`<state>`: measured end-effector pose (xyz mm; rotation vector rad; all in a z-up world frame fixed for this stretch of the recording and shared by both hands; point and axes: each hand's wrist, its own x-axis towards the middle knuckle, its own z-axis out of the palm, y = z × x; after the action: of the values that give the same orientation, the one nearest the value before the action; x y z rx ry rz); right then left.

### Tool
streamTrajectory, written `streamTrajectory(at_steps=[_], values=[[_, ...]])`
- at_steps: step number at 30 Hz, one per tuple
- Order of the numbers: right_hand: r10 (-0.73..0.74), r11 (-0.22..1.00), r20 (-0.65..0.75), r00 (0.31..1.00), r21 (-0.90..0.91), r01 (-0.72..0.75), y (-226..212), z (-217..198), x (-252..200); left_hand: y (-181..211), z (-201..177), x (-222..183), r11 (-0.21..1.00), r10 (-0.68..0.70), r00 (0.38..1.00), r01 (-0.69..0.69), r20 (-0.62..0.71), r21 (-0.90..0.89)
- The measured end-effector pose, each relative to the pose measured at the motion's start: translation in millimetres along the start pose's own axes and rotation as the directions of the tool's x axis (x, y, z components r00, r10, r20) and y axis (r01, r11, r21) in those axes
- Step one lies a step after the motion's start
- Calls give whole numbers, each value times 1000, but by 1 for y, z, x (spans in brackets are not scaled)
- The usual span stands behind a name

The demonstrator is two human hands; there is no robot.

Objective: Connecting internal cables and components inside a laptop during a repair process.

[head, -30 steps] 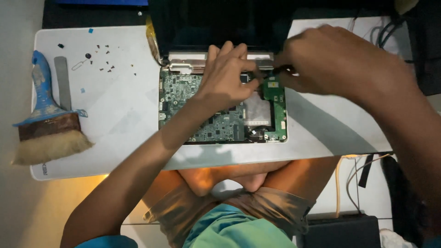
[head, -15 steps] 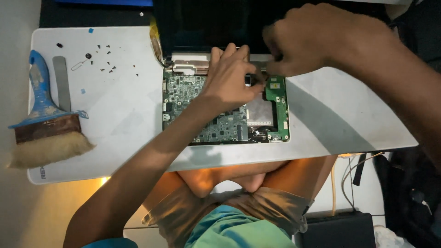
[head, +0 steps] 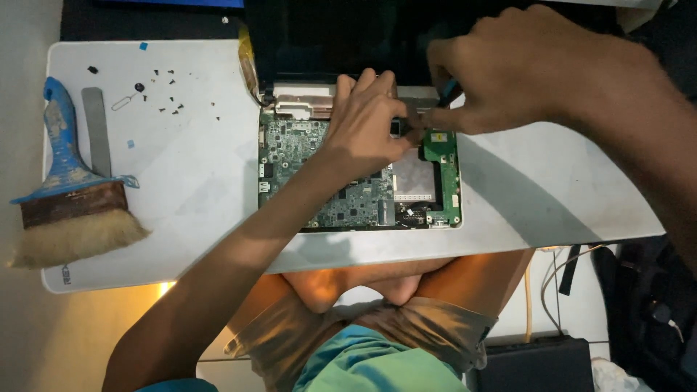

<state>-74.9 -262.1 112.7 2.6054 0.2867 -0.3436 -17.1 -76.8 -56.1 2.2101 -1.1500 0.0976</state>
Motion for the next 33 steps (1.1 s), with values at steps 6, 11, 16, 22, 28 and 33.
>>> streamTrajectory(at_steps=[6,11,16,22,28,33], values=[[21,993,14,1000,-120,-19,9,6,-3,9,-8,-1,999,-37,999,38,32,-19],[-3,999,-52,999,-36,2,7,8,-4,7,-6,-1,1000,-24,999,25,45,-19],[-23,1000,-6,1000,-21,23,6,6,-4,8,-5,0,999,-39,997,40,60,-14],[-39,998,-61,997,-49,36,-1,1,-4,11,-6,-1,998,-64,997,63,48,13],[5,962,-116,993,-270,-37,-5,9,-6,12,-4,2,998,-59,996,57,71,35],[18,994,14,1000,-108,-17,-12,-14,-18,10,-1,-3,995,-39,999,38,10,88]])
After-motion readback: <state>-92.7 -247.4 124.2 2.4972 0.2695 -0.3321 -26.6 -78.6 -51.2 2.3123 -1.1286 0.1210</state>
